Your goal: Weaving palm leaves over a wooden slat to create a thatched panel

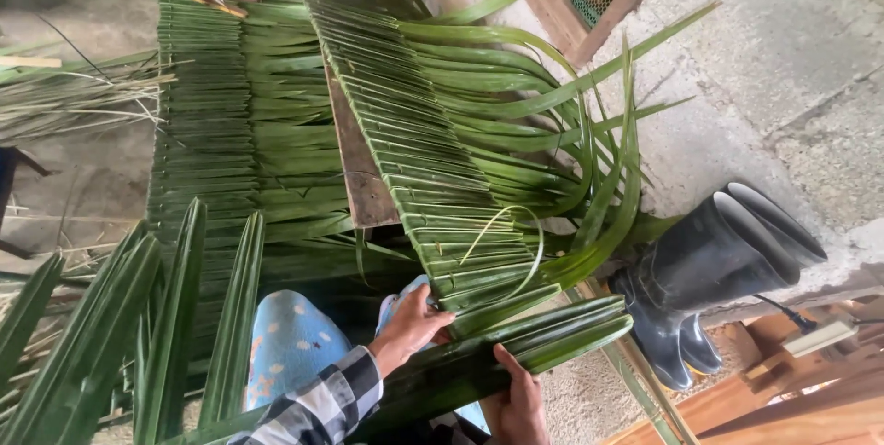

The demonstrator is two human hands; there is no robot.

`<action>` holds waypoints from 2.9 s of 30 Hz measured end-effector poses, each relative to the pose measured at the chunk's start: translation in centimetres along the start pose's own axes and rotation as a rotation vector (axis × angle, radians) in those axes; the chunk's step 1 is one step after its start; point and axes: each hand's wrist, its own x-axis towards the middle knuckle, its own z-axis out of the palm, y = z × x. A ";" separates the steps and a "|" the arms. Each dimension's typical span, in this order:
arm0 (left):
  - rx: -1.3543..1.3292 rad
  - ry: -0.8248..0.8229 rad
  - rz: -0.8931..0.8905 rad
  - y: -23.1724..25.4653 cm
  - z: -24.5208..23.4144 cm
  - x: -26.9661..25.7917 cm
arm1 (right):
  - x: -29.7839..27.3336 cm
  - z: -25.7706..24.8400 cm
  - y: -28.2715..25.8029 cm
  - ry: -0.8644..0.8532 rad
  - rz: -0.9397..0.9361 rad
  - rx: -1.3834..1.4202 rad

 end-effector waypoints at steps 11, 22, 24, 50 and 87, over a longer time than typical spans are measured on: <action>0.020 -0.051 0.171 0.2 1.9 -0.2 | -1.0 -2.1 -1.1 -0.141 0.007 0.128; 0.093 -0.150 0.308 0.6 3.7 -2.0 | 0.5 -7.2 0.0 -0.088 0.007 0.081; 0.116 -0.158 0.305 0.8 3.9 -2.4 | -0.4 -7.3 -0.4 -0.083 0.013 0.083; 0.154 -0.135 0.293 1.5 1.9 -1.7 | -2.8 -3.6 -0.8 -0.063 -0.013 0.106; 0.198 -0.165 0.170 1.7 2.7 1.8 | 0.7 -3.8 -0.1 -0.148 0.109 0.202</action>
